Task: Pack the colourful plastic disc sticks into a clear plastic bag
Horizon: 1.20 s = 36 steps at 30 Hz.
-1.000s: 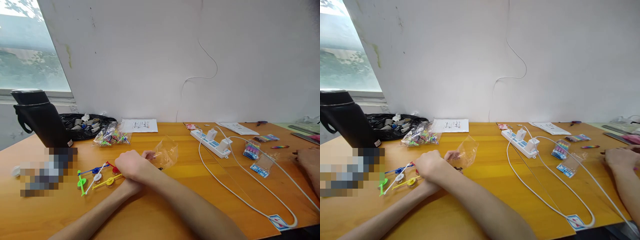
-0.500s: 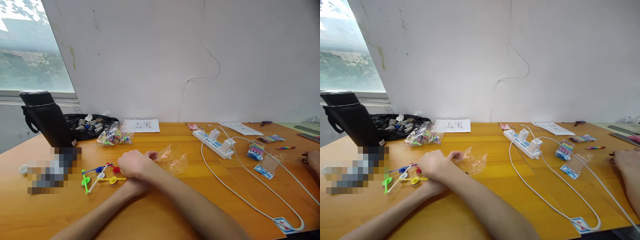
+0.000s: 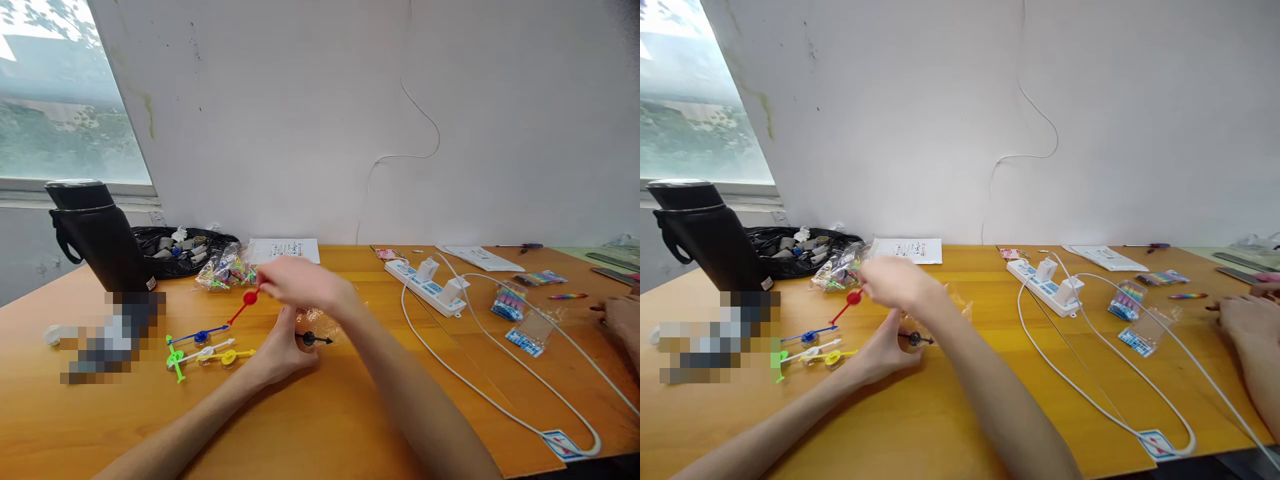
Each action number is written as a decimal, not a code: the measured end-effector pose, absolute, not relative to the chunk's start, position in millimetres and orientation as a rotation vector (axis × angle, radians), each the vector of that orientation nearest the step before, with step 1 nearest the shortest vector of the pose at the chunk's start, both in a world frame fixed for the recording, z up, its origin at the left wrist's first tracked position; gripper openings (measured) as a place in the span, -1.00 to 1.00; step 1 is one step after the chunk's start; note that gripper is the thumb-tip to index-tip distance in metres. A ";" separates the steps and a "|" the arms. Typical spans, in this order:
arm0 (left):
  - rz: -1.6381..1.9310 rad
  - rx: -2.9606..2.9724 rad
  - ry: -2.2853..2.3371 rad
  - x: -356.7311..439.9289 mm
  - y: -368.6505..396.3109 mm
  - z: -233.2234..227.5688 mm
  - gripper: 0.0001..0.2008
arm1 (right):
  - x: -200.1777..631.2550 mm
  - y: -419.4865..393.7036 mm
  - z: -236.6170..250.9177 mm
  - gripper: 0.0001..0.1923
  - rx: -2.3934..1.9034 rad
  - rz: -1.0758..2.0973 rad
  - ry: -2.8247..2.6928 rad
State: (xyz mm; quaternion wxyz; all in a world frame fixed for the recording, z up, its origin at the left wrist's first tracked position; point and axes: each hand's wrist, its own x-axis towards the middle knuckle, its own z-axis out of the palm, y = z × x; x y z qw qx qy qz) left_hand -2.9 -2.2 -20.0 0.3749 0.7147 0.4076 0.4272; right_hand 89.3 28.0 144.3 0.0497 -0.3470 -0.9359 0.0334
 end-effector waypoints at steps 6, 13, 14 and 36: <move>1.132 1.790 1.013 -5.5 0.8 -2.2 -0.25 | 166.4 7.1 199.9 -0.74 -1.292 0.144 -2.472; 1.156 1.635 0.992 -9.8 7.3 2.2 -0.31 | 213.9 -5.0 214.4 -0.75 -1.546 0.178 -2.392; 1.164 1.629 0.992 -10.2 7.6 2.9 -0.32 | 216.3 -5.0 214.7 -0.75 -1.572 0.170 -2.397; 1.267 1.518 0.948 -12.9 12.9 -0.4 -0.42 | 144.9 4.3 176.4 -0.76 -1.378 -0.138 -2.631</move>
